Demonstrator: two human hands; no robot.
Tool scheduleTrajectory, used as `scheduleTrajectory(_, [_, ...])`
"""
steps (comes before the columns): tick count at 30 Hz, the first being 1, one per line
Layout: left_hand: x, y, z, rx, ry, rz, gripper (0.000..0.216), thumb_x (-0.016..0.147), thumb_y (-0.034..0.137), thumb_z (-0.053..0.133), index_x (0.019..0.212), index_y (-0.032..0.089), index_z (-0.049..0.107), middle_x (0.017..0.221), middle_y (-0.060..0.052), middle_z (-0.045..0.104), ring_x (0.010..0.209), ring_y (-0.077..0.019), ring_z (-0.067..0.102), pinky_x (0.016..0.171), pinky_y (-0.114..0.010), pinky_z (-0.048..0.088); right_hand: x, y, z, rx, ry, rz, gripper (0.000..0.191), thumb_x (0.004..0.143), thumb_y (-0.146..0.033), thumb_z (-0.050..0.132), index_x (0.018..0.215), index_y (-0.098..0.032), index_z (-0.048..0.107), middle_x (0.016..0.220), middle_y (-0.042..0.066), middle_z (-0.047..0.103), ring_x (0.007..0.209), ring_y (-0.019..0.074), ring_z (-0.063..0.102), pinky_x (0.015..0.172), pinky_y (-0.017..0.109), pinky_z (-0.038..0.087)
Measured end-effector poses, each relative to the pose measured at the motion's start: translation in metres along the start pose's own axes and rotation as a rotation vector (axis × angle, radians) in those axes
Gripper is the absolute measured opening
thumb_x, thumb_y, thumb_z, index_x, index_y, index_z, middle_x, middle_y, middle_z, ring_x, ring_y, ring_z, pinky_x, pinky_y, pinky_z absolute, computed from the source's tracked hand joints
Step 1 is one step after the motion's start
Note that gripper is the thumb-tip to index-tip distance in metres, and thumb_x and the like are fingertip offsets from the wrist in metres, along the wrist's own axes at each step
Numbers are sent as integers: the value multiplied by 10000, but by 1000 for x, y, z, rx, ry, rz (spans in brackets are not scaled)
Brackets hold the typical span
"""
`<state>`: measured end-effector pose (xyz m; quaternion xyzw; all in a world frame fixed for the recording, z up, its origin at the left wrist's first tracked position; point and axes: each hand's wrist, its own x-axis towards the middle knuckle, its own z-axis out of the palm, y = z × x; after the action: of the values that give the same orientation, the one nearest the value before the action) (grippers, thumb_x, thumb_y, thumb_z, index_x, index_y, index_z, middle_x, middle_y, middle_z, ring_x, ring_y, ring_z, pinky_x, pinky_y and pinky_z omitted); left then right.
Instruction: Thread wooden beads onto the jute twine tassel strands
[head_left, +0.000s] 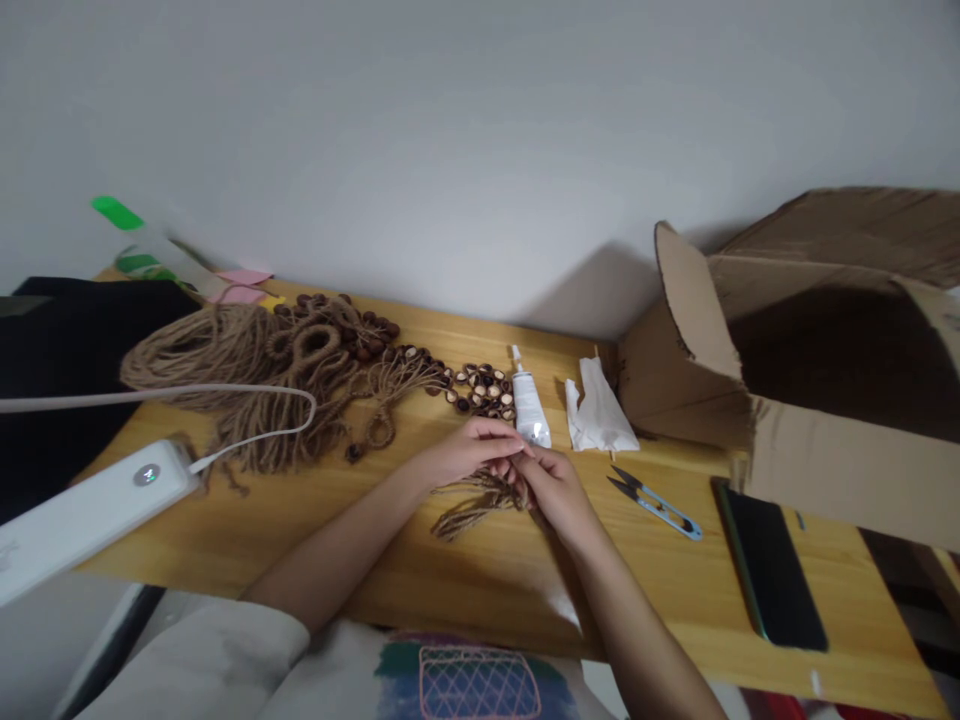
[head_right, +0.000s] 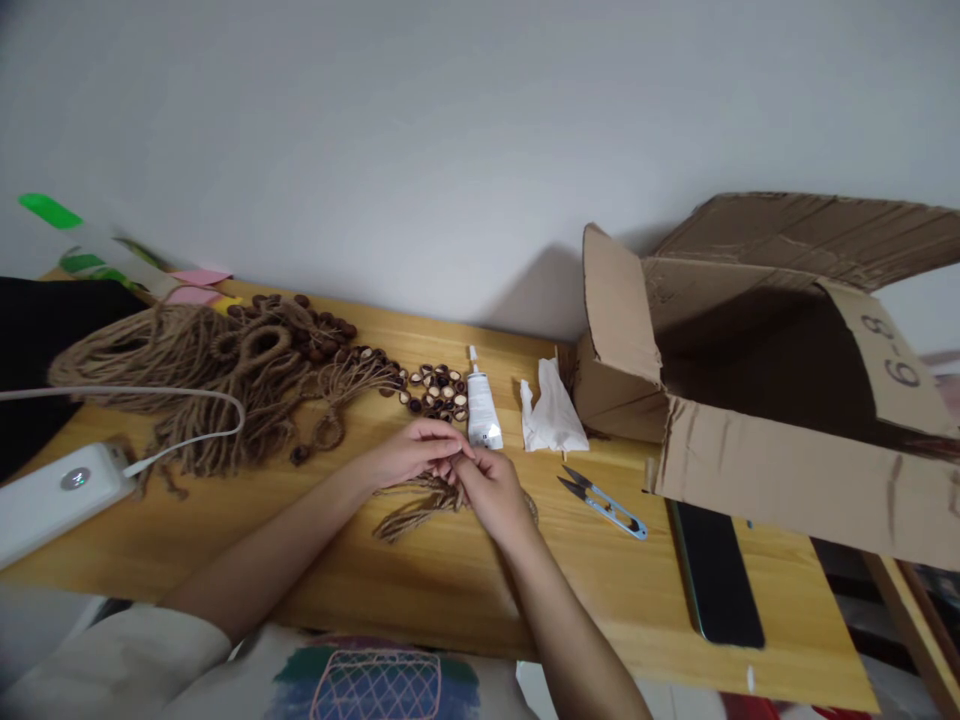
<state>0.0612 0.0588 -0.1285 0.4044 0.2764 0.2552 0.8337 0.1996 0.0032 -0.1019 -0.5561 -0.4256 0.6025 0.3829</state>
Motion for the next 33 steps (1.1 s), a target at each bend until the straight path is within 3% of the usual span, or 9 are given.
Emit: scheduleTrajectory(33, [0, 1, 0, 10, 2, -2, 395, 647, 451, 771, 777, 84, 705, 533, -25, 623, 484, -87, 548, 473, -207, 341, 0, 1, 0, 5, 2, 13, 421, 722, -566, 618, 575, -178, 550, 431, -59, 445, 369, 69, 352, 387, 209, 271])
